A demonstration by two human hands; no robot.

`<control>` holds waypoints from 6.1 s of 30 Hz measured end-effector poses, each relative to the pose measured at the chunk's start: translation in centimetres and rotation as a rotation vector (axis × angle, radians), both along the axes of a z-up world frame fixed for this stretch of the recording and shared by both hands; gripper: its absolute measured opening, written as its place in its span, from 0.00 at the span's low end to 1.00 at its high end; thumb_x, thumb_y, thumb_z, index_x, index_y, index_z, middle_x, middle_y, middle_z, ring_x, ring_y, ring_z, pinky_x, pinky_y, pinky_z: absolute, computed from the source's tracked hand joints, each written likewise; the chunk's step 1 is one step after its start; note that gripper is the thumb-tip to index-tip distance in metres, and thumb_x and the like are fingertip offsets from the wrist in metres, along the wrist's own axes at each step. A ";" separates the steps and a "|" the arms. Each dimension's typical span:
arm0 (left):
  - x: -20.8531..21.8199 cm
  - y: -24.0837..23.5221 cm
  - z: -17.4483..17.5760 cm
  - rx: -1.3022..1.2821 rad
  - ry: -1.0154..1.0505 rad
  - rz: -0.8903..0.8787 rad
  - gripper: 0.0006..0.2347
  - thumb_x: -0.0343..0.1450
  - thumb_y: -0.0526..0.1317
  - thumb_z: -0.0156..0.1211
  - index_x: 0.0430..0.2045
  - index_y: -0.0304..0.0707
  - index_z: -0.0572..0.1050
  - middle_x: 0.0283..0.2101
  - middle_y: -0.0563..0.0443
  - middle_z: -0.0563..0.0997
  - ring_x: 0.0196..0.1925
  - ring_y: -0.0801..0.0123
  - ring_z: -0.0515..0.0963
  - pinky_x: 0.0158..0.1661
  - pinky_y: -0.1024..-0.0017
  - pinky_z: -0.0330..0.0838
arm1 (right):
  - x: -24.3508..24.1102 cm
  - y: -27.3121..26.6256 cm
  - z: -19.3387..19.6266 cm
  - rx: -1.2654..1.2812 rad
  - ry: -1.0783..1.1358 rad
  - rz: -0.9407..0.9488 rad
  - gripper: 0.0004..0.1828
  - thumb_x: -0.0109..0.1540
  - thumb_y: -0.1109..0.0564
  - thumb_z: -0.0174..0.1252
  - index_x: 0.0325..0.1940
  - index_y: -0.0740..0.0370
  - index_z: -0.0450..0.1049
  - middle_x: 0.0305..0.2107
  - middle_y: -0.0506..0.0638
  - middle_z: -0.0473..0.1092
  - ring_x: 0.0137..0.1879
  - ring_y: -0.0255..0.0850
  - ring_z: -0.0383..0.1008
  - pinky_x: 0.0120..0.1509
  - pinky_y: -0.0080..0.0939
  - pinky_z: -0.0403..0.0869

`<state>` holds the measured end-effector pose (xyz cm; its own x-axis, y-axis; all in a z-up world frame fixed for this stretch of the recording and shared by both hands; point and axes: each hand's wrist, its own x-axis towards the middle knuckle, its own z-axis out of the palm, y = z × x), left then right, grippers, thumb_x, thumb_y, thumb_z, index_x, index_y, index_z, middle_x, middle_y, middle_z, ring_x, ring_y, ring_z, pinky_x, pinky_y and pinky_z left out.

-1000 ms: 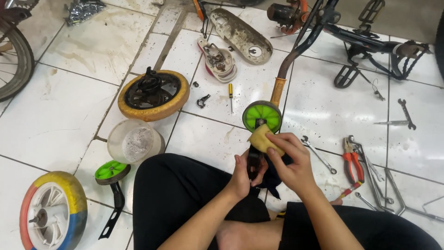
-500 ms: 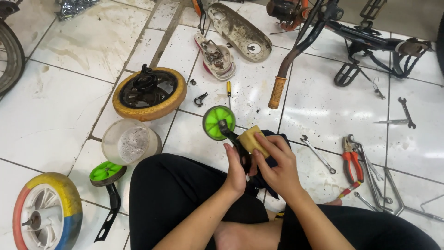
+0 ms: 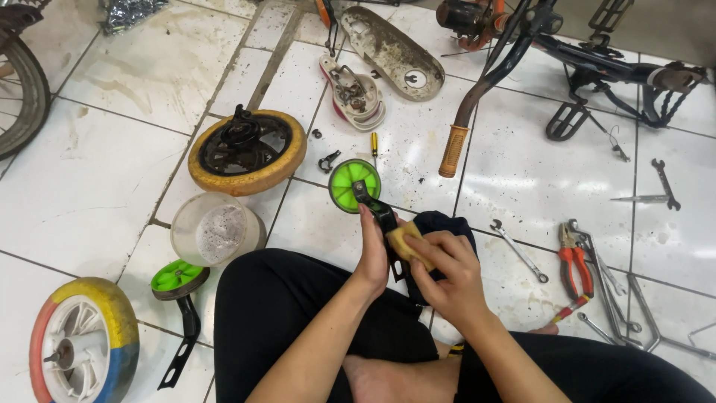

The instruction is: The person scrubs a green scooter wheel with a sponge, then wipes it with a black cloth. They then wipe a small metal part and the scooter deck with the cloth.

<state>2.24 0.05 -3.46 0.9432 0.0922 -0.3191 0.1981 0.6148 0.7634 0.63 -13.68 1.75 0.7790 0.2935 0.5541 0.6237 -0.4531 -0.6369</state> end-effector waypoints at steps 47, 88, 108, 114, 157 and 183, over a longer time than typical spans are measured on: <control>-1.1 -2.2 2.7 -0.233 0.318 -0.014 0.32 0.72 0.71 0.34 0.60 0.51 0.65 0.26 0.57 0.64 0.20 0.73 0.64 0.18 0.78 0.60 | -0.2 1.6 -2.3 0.099 0.103 -0.115 0.16 0.58 0.62 0.68 0.50 0.55 0.83 0.43 0.48 0.79 0.53 0.48 0.76 0.56 0.45 0.70; 1.5 1.9 -3.8 -0.829 0.049 -0.060 0.20 0.75 0.53 0.48 0.13 0.45 0.67 0.13 0.57 0.64 0.41 0.57 0.84 0.58 0.28 0.64 | -2.2 -0.1 2.1 -0.118 0.482 0.194 0.09 0.49 0.62 0.60 0.30 0.61 0.83 0.26 0.46 0.75 0.21 0.37 0.66 0.25 0.34 0.66; 2.6 3.1 -4.3 -0.899 -0.087 -0.098 0.16 0.72 0.49 0.44 0.15 0.44 0.69 0.14 0.57 0.66 0.40 0.67 0.82 0.62 0.39 0.66 | -2.0 0.7 1.3 0.003 0.300 0.144 0.16 0.50 0.69 0.57 0.41 0.65 0.81 0.44 0.51 0.77 0.44 0.42 0.78 0.49 0.36 0.75; 2.7 4.0 -3.7 -0.871 -0.023 0.032 0.17 0.72 0.50 0.46 0.14 0.43 0.68 0.17 0.56 0.68 0.34 0.67 0.81 0.53 0.52 0.75 | -2.0 0.7 0.3 -0.019 0.467 0.180 0.09 0.49 0.67 0.58 0.32 0.67 0.80 0.34 0.49 0.80 0.34 0.38 0.76 0.39 0.32 0.73; 2.9 3.0 -4.3 -0.666 0.280 0.182 0.18 0.80 0.50 0.45 0.23 0.40 0.71 0.18 0.62 0.63 0.14 0.83 0.59 0.15 0.84 0.49 | 0.9 30.3 -1.3 -0.090 0.765 0.316 0.19 0.57 0.56 0.66 0.51 0.62 0.73 0.46 0.51 0.77 0.46 0.38 0.82 0.42 0.34 0.79; 3.0 0.1 -2.9 -0.293 0.385 0.270 0.22 0.74 0.55 0.50 0.23 0.33 0.76 0.19 0.53 0.66 0.13 0.74 0.67 0.10 0.82 0.55 | 2.7 -7.1 -8.8 -0.375 0.620 -0.408 0.40 0.58 0.44 0.69 0.66 0.72 0.70 0.58 0.75 0.67 0.62 0.69 0.71 0.64 0.68 0.71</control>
<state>5.22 0.12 -6.31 0.7084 0.1696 -0.6852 0.2354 0.8584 0.4558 3.33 -20.77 -7.07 0.9960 0.0013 -0.0888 -0.0500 -0.8181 -0.5728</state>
